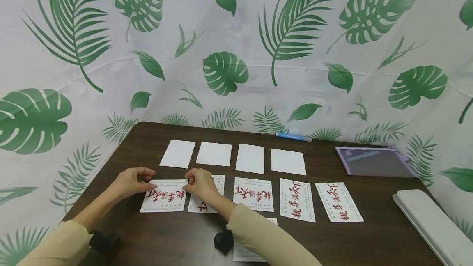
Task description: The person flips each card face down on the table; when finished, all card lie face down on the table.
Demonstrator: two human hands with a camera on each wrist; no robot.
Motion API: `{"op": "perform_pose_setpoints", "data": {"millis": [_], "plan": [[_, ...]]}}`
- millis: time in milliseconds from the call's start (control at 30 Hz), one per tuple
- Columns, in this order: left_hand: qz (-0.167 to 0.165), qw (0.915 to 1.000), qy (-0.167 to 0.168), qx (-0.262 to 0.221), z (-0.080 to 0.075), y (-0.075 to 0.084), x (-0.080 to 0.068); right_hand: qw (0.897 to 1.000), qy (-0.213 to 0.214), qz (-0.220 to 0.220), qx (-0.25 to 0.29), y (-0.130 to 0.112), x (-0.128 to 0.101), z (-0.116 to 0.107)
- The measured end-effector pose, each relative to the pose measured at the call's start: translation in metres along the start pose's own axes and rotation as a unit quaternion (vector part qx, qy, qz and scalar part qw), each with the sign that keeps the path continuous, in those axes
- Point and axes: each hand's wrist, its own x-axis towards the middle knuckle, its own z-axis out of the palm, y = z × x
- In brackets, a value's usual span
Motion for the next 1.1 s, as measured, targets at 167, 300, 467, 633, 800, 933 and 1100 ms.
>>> {"op": "perform_pose_setpoints", "data": {"millis": [167,300,467,633,800,933,1100], "plan": [[0.000,0.9999,0.005,0.015,0.003,-0.008,-0.002,0.999,0.002,-0.008,-0.048,0.000,0.001,0.004],[-0.003,0.9998,0.008,0.016,0.005,-0.010,-0.002,0.998,0.005,-0.010,-0.069,-0.002,0.001,0.007],[-0.003,0.9998,0.002,0.018,0.005,-0.008,0.000,0.997,-0.005,0.001,-0.079,-0.004,0.002,0.005],[0.006,0.9999,-0.008,0.006,0.005,-0.005,0.002,0.997,-0.015,0.002,-0.073,-0.003,0.004,0.002],[0.016,0.9999,-0.004,0.001,0.008,-0.003,0.002,0.998,-0.006,0.002,-0.064,-0.001,0.004,0.002],[0.011,0.9997,-0.005,-0.020,0.007,-0.003,0.001,0.999,0.014,0.005,-0.036,0.000,0.002,0.003],[0.013,0.9928,-0.007,-0.119,-0.004,0.001,0.003,0.995,0.052,0.029,0.085,0.001,0.002,-0.002]]}}
